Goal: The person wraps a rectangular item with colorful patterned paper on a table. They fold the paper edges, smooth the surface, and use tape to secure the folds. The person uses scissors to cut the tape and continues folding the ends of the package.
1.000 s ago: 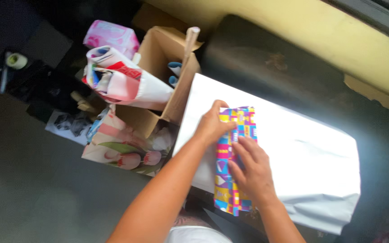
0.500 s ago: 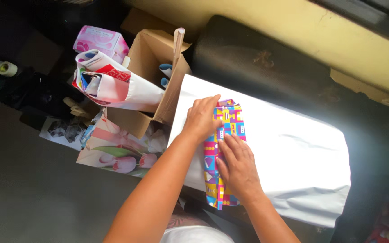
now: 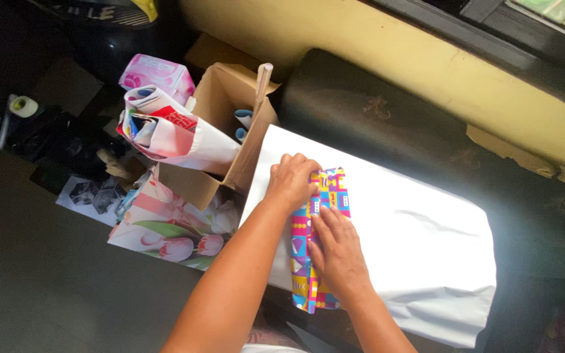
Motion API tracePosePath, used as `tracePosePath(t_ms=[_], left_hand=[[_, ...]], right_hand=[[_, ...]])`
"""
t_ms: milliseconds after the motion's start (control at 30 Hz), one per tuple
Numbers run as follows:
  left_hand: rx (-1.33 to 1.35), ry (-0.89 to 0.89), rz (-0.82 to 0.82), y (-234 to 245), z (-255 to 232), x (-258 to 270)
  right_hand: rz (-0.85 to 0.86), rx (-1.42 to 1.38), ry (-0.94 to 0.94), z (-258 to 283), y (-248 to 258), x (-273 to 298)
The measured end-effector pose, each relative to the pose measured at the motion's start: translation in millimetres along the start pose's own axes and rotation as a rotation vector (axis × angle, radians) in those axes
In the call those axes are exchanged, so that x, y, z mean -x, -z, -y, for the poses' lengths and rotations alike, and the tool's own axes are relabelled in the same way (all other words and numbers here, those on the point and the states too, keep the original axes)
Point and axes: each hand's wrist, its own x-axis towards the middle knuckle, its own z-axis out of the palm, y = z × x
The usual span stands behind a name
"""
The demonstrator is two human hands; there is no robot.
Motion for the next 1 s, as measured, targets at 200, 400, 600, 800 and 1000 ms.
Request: tracePosePath(t_ms=[200,400,600,800,1000], left_hand=[[0.002,0.048,0.020,2.3,-7.1,-2.2],[0.270,-0.102,-0.313,3.3,1.3,27.6],[0.563,-0.222,-0.230,66.5,68.3,140.4],[0.580,0.154,-0.481,175.7,221.7,194.9],[0.242,0.301,-0.726,302.1,408.8,167.6]], right_hand=[[0.045,-0.008,-0.038,0.2,7.9,-7.8],[0.104,-0.001,-0.094,-6.8,15.4,-17.8],[0.045,0.031,-0.165,1.2,21.0,-22.1],[-0.267,-0.023,-0.057,30.3,24.3,-33.5],[-0.388,-0.195,0.035,92.1,-71.1,-56.9]])
